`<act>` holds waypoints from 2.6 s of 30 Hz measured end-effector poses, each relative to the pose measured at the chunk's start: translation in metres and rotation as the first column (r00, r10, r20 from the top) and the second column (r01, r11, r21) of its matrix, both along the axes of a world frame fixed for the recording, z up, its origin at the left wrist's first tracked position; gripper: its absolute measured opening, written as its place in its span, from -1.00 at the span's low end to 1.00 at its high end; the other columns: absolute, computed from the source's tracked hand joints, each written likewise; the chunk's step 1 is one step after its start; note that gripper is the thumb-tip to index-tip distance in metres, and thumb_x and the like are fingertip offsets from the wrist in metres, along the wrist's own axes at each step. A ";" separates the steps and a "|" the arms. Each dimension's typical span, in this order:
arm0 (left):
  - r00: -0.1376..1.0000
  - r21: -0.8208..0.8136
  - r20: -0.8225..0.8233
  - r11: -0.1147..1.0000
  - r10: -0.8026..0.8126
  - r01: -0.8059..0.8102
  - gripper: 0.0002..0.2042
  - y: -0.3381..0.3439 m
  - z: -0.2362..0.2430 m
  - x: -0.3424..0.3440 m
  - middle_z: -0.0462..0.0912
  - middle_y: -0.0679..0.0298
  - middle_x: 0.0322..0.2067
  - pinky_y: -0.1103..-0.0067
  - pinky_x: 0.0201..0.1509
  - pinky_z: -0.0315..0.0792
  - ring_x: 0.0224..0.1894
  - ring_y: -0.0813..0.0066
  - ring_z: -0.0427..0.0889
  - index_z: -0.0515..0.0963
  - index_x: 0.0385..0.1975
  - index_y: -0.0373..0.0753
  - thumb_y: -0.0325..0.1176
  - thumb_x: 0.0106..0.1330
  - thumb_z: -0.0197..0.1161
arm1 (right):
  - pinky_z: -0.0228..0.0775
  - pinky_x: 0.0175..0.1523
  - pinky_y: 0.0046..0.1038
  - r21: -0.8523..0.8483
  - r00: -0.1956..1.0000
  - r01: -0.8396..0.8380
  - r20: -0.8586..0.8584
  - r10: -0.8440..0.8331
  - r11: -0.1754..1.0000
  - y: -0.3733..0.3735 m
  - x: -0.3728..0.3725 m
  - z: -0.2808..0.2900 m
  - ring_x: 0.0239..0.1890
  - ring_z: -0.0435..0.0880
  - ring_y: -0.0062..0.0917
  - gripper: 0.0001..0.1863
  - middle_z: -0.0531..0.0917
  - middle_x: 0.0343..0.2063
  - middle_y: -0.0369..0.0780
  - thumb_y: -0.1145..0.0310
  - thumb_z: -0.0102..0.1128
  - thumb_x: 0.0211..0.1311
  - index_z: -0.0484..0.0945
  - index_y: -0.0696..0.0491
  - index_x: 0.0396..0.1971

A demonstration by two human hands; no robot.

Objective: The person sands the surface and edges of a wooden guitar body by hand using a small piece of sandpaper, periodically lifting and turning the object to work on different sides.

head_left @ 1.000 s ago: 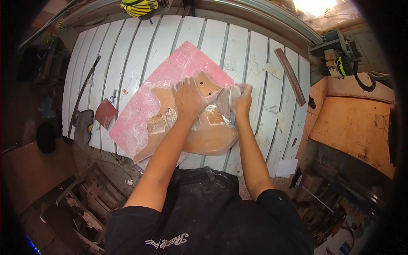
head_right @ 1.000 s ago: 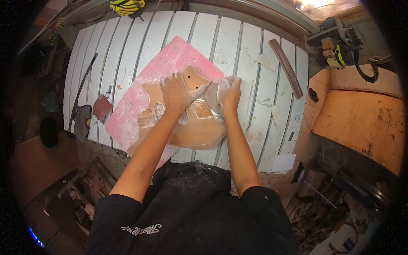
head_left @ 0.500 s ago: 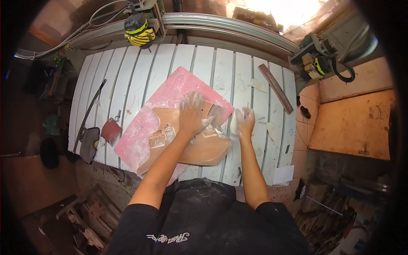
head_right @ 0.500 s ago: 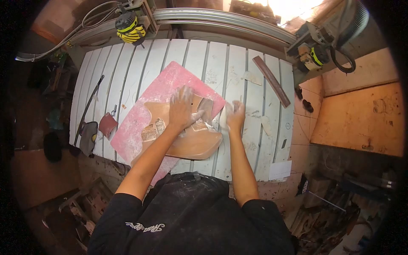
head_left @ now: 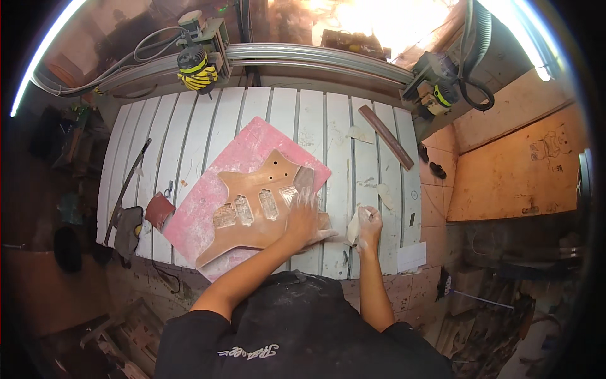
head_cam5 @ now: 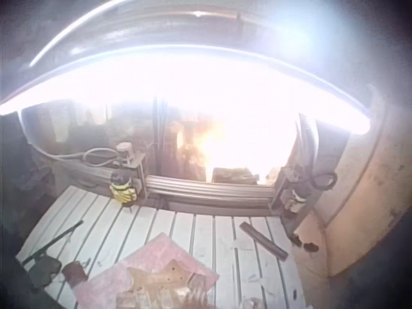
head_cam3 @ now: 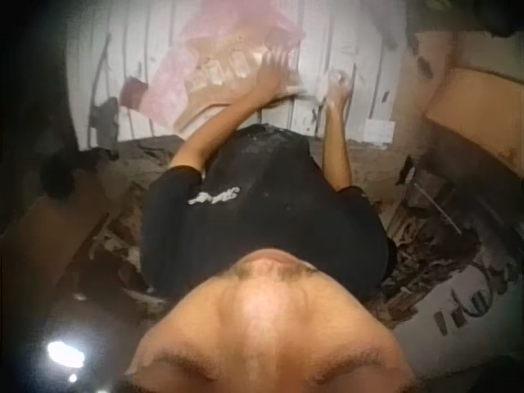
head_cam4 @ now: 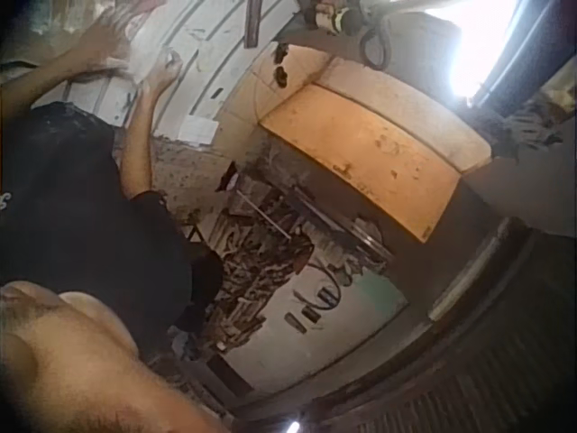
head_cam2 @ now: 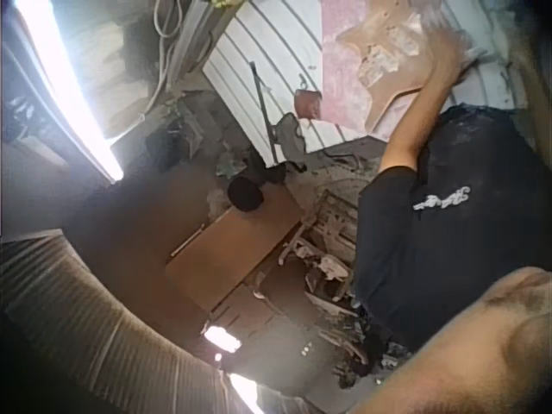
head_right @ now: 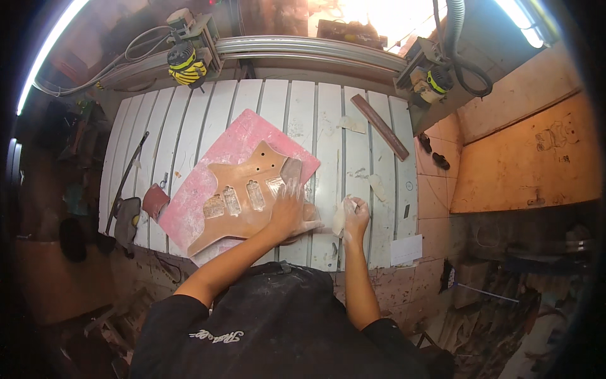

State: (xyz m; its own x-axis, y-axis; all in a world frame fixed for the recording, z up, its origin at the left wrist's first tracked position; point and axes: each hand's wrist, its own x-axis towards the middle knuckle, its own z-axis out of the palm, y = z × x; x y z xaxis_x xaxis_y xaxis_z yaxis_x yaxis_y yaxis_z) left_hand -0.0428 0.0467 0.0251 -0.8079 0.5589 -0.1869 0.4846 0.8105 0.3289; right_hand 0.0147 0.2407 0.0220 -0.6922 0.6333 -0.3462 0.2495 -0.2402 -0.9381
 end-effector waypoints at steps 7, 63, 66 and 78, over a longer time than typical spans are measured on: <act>0.955 0.215 -0.293 0.977 0.054 0.011 0.24 -0.031 -0.028 -0.057 0.08 -0.20 0.48 0.08 0.61 -0.25 0.57 -0.10 -0.06 0.13 0.42 -0.54 0.58 0.04 0.11 | 0.47 -0.28 -0.59 -0.033 0.999 -0.023 0.024 0.023 0.999 -0.008 0.006 -0.002 -0.35 0.61 -0.64 -0.75 0.65 -0.31 -0.25 0.44 0.28 0.36 0.47 0.16 -0.06; 0.976 0.321 -0.200 0.947 0.083 -0.015 -0.51 -0.067 -0.004 0.132 0.56 0.09 0.16 0.16 0.42 0.28 0.34 0.08 0.43 0.53 0.08 -0.20 -0.31 0.09 0.42 | 0.51 0.05 -0.41 0.506 0.673 -0.683 0.154 0.723 0.528 0.014 0.095 -0.002 -0.09 0.66 -0.34 -0.71 0.61 -0.18 -0.12 0.54 0.24 0.07 0.60 0.17 -0.14; 0.930 0.553 0.015 0.772 0.367 -0.314 -0.60 -0.095 -0.001 0.127 0.62 0.03 0.05 0.21 0.31 0.39 0.19 -0.02 0.55 0.59 -0.04 -0.26 -0.24 0.14 0.43 | 0.51 0.06 -0.31 0.615 0.530 -0.681 0.040 0.847 0.397 -0.003 0.093 0.000 -0.07 0.64 -0.22 -0.70 0.60 -0.19 -0.07 0.53 0.25 0.06 0.62 0.17 -0.14; 0.686 0.177 -0.212 0.717 0.696 -0.674 -0.21 -0.113 -0.024 -0.033 0.50 -0.13 0.21 0.04 0.46 0.11 0.28 -0.11 0.44 0.49 0.08 -0.34 0.26 0.07 0.40 | 0.43 0.01 -0.28 0.833 0.368 -0.540 0.109 0.923 0.118 -0.060 0.030 -0.027 -0.11 0.65 -0.24 -0.76 0.70 -0.11 -0.17 0.51 0.27 0.18 0.66 0.09 -0.12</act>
State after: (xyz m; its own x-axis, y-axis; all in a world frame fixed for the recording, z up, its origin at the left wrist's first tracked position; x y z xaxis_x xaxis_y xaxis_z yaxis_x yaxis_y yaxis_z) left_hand -0.0755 -0.0658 0.0009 -0.9821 -0.1656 0.0904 -0.1233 0.9259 0.3570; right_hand 0.0450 0.1810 -0.0053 -0.8590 -0.4381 0.2649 -0.4881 0.5450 -0.6817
